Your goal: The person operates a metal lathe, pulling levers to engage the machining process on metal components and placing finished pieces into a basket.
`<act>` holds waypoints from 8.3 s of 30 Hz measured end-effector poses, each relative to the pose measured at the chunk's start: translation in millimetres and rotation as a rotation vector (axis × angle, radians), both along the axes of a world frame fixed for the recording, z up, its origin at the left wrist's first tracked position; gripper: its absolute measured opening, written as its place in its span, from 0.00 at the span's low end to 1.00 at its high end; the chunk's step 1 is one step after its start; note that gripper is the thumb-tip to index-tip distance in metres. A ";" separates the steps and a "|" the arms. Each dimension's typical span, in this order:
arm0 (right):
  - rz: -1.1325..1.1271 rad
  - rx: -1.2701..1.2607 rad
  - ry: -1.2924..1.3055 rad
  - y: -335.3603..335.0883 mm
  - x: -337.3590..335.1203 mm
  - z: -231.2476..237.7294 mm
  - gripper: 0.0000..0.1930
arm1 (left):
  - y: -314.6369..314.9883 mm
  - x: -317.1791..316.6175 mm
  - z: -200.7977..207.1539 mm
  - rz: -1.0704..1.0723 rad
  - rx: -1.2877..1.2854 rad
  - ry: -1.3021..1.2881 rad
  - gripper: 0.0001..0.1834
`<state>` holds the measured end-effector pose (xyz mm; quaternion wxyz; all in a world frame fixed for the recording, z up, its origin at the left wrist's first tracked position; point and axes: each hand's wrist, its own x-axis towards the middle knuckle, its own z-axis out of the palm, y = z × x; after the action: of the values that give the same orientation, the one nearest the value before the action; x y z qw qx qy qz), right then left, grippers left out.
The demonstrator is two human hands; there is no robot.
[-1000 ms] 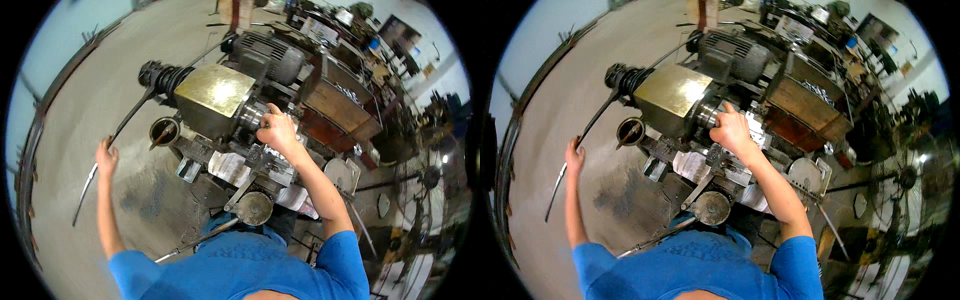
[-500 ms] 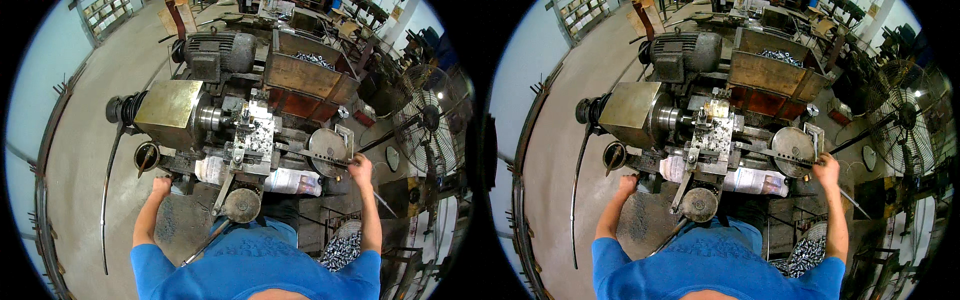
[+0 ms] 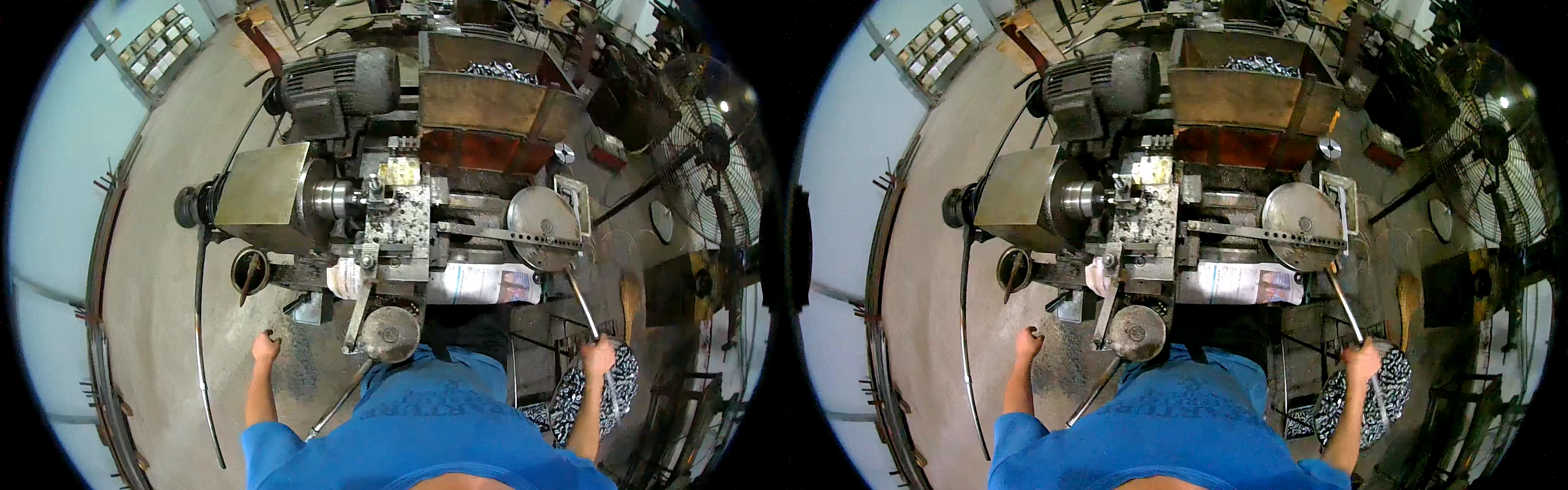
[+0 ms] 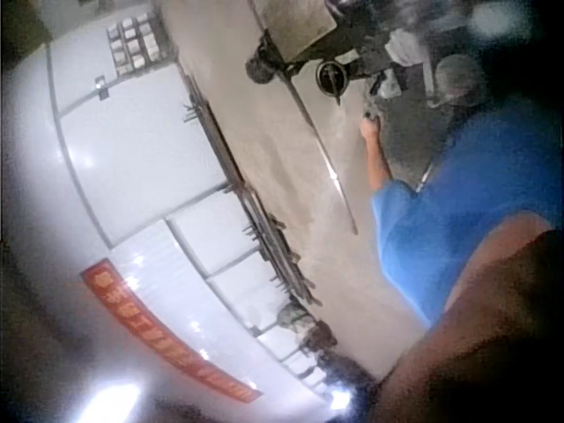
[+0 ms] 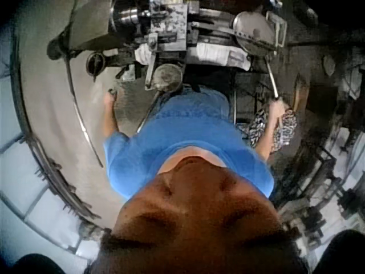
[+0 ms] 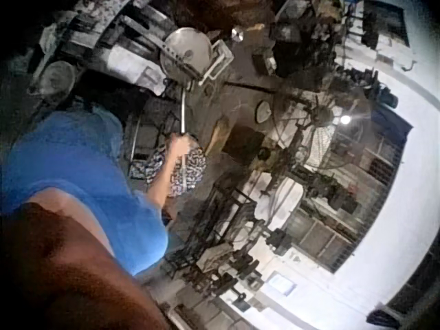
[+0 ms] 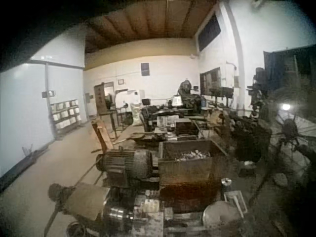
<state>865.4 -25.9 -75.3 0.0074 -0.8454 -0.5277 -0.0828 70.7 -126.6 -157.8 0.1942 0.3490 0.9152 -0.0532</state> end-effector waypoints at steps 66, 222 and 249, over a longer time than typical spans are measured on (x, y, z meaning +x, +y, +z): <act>1.448 -0.154 0.103 218.0 -502.0 159.8 0.09 | -1.8 21.7 178.4 0.052 0.594 0.337 0.15; -0.089 -0.113 0.222 2.6 -39.7 26.5 0.20 | 95.6 34.3 11.0 -0.431 0.118 0.013 0.22; 1.270 0.371 0.592 191.0 -282.3 159.2 0.25 | 56.7 -57.2 99.2 -0.094 0.724 -0.464 0.17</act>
<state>583.1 165.1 83.9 0.3400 -0.3478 -0.8699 0.0816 13.5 -69.9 -58.6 0.2573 0.4386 0.7902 0.3421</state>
